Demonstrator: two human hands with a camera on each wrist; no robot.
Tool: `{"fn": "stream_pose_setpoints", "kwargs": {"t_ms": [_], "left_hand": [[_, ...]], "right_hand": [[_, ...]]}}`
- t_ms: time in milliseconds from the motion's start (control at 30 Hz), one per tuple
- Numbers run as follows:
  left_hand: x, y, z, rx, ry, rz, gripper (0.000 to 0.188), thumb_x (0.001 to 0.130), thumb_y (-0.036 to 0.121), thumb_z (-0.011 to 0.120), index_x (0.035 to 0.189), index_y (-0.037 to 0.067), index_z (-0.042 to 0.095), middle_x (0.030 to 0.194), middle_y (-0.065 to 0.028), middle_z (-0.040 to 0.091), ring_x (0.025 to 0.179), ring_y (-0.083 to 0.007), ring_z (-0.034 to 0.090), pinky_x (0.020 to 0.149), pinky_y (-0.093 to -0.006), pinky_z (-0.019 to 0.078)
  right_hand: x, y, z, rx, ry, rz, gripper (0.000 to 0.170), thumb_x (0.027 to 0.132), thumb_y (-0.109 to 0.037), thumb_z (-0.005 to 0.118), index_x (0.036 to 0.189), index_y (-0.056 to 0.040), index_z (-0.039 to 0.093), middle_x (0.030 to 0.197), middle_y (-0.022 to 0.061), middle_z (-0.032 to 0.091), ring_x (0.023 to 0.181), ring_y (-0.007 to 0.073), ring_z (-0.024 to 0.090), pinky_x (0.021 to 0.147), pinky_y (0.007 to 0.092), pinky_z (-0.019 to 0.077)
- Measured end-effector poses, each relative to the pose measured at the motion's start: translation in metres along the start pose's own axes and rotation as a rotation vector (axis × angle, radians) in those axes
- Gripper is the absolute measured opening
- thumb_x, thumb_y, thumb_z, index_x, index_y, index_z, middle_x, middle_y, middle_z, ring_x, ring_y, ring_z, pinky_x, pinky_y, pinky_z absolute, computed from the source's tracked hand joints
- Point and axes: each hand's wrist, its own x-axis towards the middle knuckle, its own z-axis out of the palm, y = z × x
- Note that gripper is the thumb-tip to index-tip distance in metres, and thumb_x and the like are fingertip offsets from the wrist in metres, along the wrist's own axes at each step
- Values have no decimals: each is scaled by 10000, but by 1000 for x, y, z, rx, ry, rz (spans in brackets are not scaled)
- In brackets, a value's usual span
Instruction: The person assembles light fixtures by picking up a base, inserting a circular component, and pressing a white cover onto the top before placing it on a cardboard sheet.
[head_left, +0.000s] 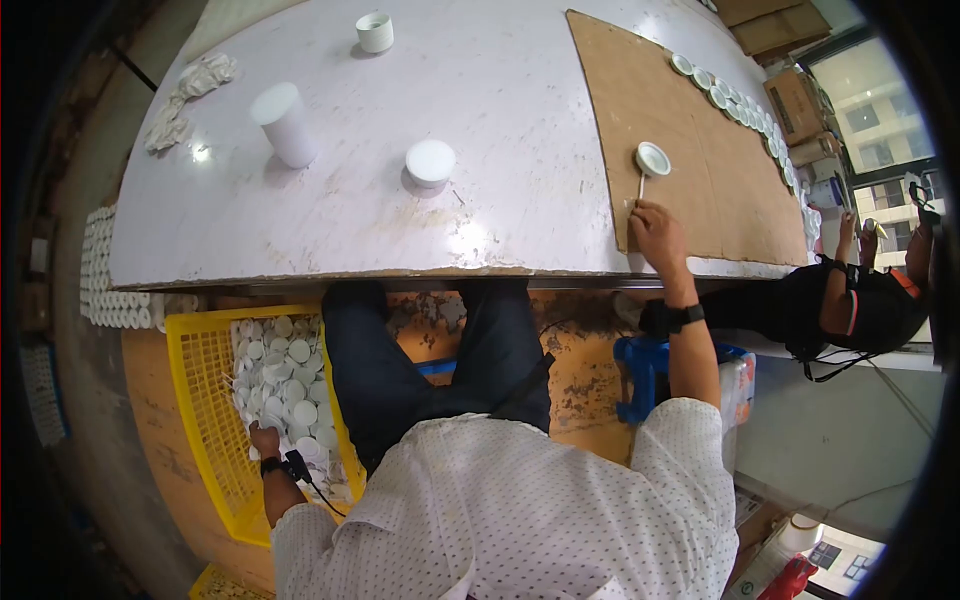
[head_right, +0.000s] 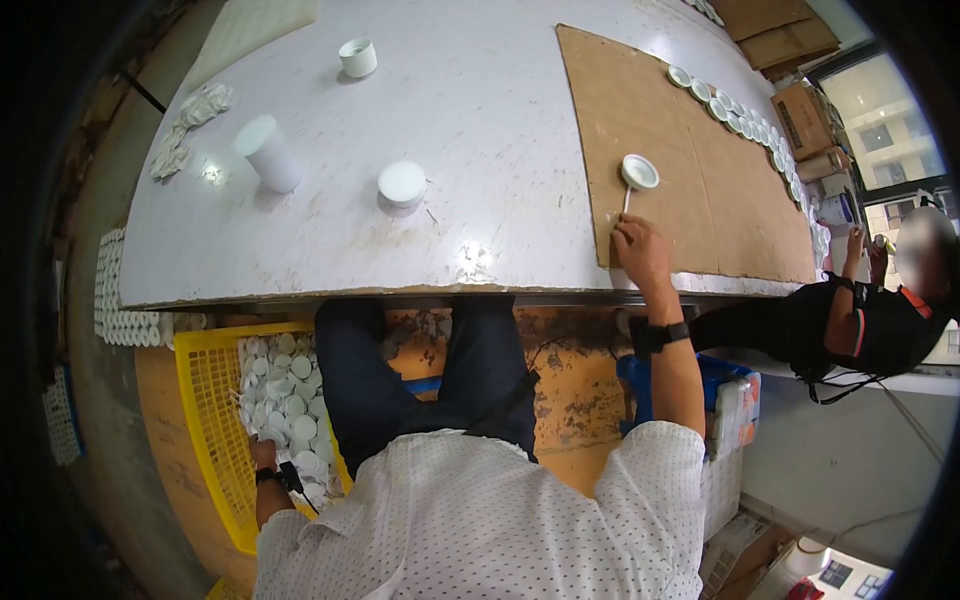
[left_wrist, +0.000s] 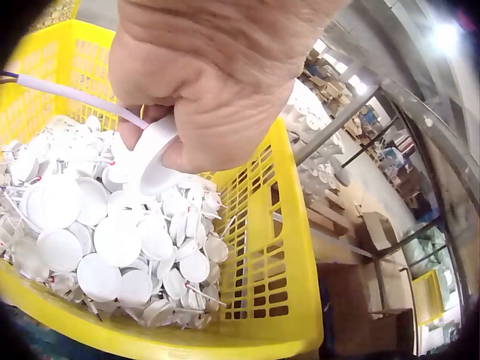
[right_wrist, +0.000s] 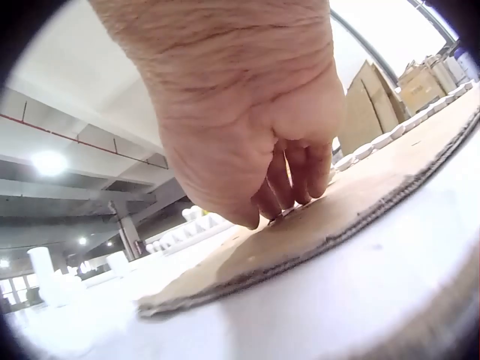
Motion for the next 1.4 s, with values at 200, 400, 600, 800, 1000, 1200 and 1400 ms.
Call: {"fn": "stream_pose_setpoints", "kwargs": {"t_ms": [200, 400, 600, 800, 1000, 1200, 1400], "left_hand": [[-14, -2, 1, 90, 71, 61, 471, 638, 103, 531, 1075, -67, 488, 1009, -262, 563, 966, -378, 536, 853, -366, 414], [-16, 39, 28, -135, -61, 162, 404, 640, 52, 567, 1033, -39, 539, 1015, -184, 580, 1005, -300, 537, 884, -338, 400], [-55, 152, 31, -573, -339, 281, 306, 723, 5, 583, 1023, -37, 545, 990, -142, 603, 925, -210, 581, 814, -286, 444], [-158, 321, -11, -781, -881, 446, 249, 831, 50, 538, 1074, 5, 513, 1073, -117, 582, 944, -164, 579, 722, -248, 475], [-232, 415, 4, -836, -1251, 662, 390, 804, 28, 582, 1158, -25, 427, 1155, -169, 516, 1026, -202, 543, 859, -288, 449], [-271, 458, 17, -843, -1194, 677, 704, 708, 17, 674, 1273, -6, 255, 1227, -201, 433, 1047, -215, 517, 849, -309, 457], [-270, 447, 31, -958, -1007, 699, 757, 622, 57, 736, 1236, 19, 295, 1110, -150, 505, 984, -196, 535, 804, -289, 457]], "right_hand": [[-26, -32, -6, 100, 95, 316, 238, 749, -231, 607, 872, -27, 628, 864, 160, 612, 817, 317, 584, 706, 377, 461], [-17, -6, 18, -80, 104, 339, 233, 747, -252, 600, 807, -27, 608, 815, 170, 606, 731, 344, 579, 670, 412, 452], [-50, -18, 20, 329, 32, 395, 230, 781, -231, 591, 813, -3, 593, 692, 97, 589, 587, 194, 557, 541, 316, 439], [-109, -84, 16, 1149, -307, 681, 155, 844, -202, 556, 882, -56, 593, 636, -36, 504, 508, 31, 421, 434, 162, 315], [-144, -128, 40, 1280, -462, 627, 138, 876, -177, 523, 780, -78, 538, 570, -29, 485, 435, 29, 394, 393, 166, 295], [-164, -155, 65, 1222, -522, 494, 143, 880, -171, 520, 801, -56, 554, 580, -29, 503, 458, 28, 409, 416, 161, 326], [-174, -183, 76, 1139, -596, 263, 137, 871, -155, 537, 858, -24, 574, 609, -18, 534, 487, 48, 448, 446, 194, 368]]}}
